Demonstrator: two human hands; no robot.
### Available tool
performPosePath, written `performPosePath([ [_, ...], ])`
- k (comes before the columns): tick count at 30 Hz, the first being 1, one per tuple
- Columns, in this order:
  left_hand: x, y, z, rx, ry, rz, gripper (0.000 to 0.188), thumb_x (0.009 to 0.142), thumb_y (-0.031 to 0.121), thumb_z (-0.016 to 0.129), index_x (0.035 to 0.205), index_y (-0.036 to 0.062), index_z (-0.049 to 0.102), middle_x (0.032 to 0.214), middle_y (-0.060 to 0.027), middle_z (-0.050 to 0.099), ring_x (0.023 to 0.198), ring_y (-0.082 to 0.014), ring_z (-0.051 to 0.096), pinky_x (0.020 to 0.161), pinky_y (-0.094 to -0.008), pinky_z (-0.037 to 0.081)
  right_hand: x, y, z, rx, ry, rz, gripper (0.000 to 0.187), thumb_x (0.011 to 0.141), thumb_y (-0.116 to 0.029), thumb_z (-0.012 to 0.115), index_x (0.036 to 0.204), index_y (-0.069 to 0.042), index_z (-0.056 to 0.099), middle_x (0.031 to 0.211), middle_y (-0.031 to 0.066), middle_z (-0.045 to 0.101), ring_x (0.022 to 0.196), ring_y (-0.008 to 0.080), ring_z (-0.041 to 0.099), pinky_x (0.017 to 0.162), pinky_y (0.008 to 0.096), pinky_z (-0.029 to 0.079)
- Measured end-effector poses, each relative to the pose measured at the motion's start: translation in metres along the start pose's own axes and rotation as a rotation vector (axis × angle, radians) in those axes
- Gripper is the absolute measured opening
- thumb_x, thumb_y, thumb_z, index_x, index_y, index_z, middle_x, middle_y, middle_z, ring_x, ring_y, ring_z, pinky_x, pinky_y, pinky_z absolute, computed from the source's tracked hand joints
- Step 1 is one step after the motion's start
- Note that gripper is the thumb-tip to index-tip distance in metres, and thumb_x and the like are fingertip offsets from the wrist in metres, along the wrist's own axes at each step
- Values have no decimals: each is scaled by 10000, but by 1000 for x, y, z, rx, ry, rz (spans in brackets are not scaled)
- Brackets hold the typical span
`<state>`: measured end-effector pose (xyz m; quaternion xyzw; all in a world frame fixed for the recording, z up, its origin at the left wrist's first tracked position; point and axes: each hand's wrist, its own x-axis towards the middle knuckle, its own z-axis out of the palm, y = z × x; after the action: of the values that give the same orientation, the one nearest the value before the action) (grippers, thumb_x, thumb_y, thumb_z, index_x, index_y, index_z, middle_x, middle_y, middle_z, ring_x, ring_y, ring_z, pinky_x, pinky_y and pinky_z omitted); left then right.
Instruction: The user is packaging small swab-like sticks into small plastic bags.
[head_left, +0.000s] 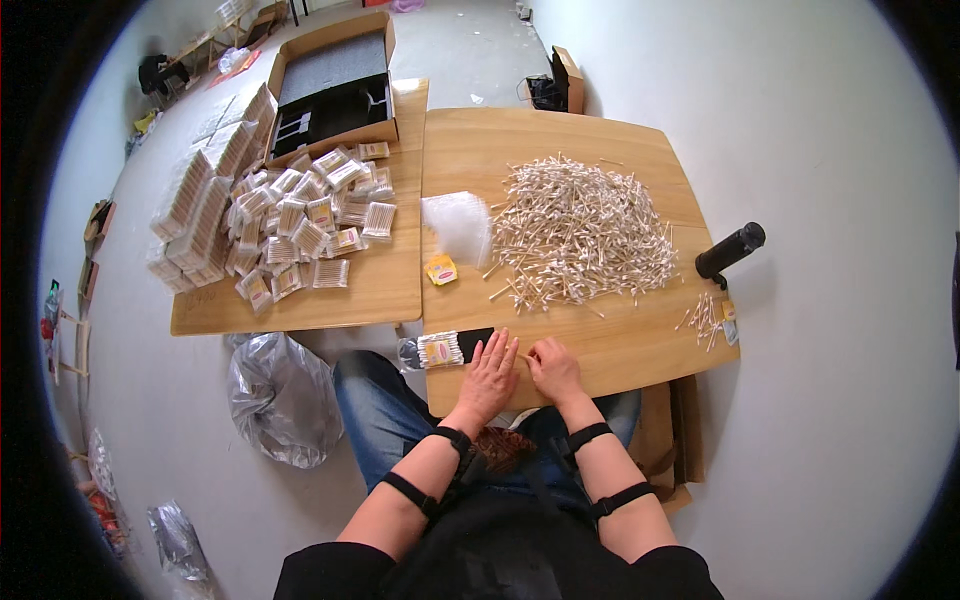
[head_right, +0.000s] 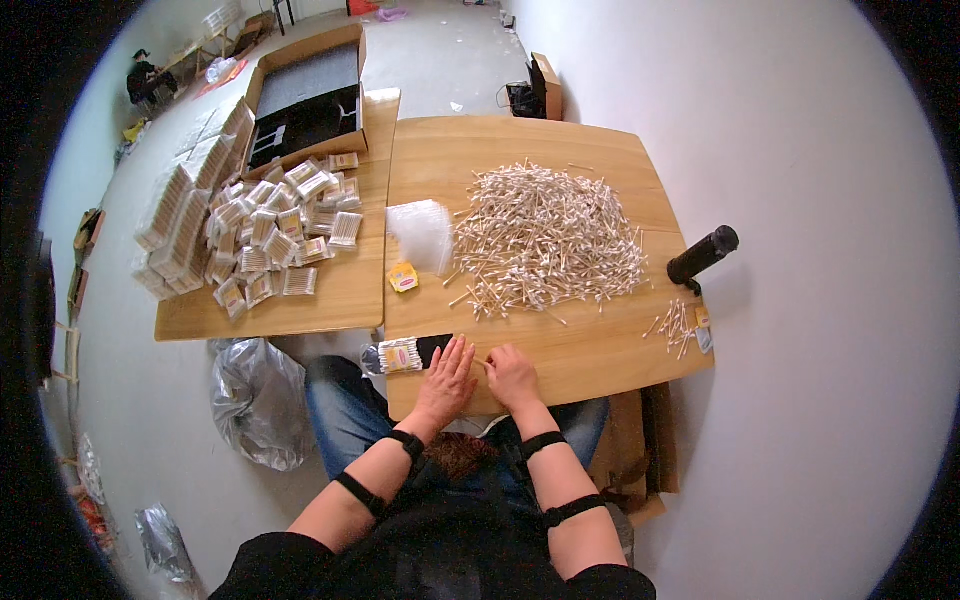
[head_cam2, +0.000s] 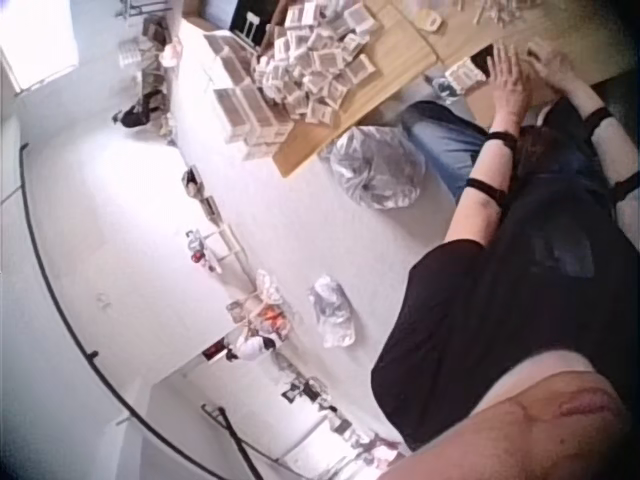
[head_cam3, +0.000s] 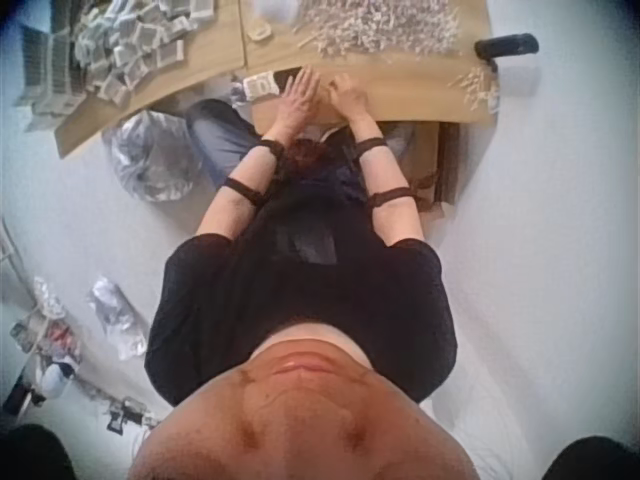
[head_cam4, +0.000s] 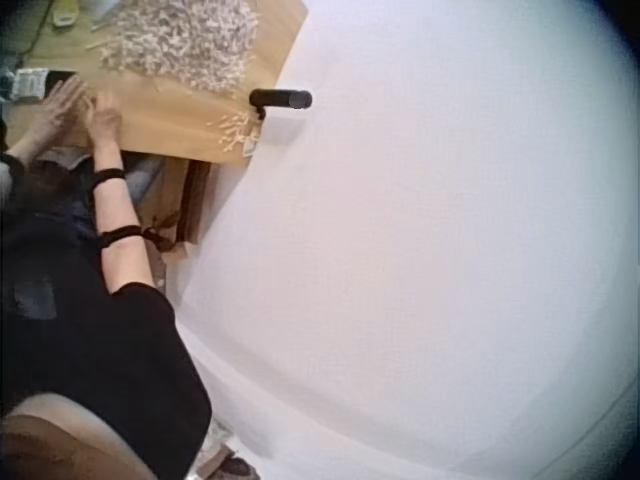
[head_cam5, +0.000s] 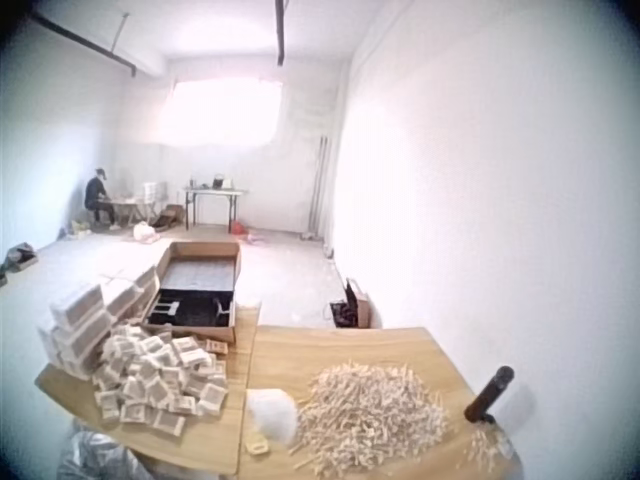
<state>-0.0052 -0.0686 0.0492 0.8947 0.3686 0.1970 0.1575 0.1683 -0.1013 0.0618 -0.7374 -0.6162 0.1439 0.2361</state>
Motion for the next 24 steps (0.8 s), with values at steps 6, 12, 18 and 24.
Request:
performPosePath([
  [6,4,6,3,53,-9,-14,599,888,303,560,1411,49,413,1492,-141,374,1416,-269,299,1163,-467,199,40,10,2,35,314,85,217,821,-176,675,993,-88,576,996,131,576,972,355,579,827,453,479],
  [12,2,9,1,22,-22,-52,600,879,311,569,1396,44,425,1493,-122,377,1415,-254,301,1166,-460,199,58,7,6,-47,207,160,180,814,-178,685,944,-101,588,1011,115,564,965,353,576,816,451,478],
  [18,2,6,0,-77,12,-84,675,854,307,601,1431,42,372,1514,-149,337,1422,-276,287,1165,-469,198,21,14,3,93,114,144,125,805,-173,685,843,-86,605,933,117,577,875,330,597,738,440,490],
  [24,6,5,1,-64,46,-82,726,828,263,608,1459,43,321,1532,-169,297,1429,-300,268,1165,-481,186,10,10,-11,166,127,92,114,801,-160,675,870,-91,615,905,115,585,808,323,606,687,435,498],
])
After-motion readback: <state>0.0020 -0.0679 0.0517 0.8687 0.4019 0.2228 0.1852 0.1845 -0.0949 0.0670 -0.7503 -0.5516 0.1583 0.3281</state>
